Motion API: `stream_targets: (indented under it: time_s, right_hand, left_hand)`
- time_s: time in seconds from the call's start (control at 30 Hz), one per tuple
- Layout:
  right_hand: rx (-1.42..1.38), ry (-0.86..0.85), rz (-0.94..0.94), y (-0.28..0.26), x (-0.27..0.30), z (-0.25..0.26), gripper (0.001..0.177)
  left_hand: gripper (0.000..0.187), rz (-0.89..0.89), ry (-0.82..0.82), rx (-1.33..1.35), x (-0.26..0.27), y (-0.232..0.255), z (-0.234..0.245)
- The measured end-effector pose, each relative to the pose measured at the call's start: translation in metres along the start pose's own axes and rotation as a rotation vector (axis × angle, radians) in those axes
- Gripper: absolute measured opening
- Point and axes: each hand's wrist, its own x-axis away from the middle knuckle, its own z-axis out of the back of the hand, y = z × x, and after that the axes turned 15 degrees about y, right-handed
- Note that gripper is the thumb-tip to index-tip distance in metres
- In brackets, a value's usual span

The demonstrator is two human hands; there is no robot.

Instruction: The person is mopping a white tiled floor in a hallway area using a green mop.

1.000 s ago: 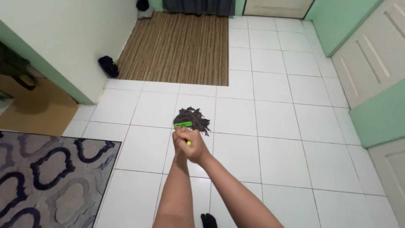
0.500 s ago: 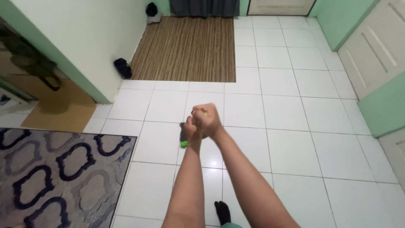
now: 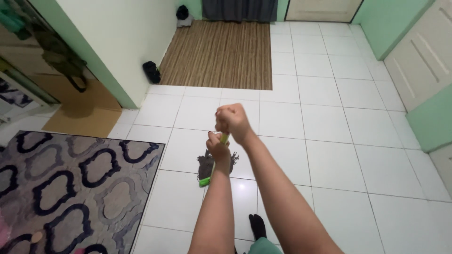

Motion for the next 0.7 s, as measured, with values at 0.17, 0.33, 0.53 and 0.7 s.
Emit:
stream_targets:
  time_s: [0.17, 0.33, 0.53, 0.7]
  right_hand:
    - [0.112, -0.007, 0.063, -0.001, 0.021, -0.051, 0.034]
    - [0.184, 0.017, 0.115, 0.000, 0.012, -0.076, 0.035]
    - [0.207, -0.025, 0.114, 0.013, -0.040, -0.085, 0.034]
    - [0.393, -0.107, 0.301, 0.052, -0.092, -0.077, 0.029]
  left_hand:
    - [0.052, 0.033, 0.065, 0.218, -0.017, 0.012, 0.032]
    - [0.052, -0.004, 0.176, 0.321, -0.045, -0.001, 0.035]
    - [0.051, -0.032, 0.278, 0.357, -0.098, 0.002, 0.010]
    - [0.028, -0.374, 0.299, -0.059, -0.140, 0.005, 0.005]
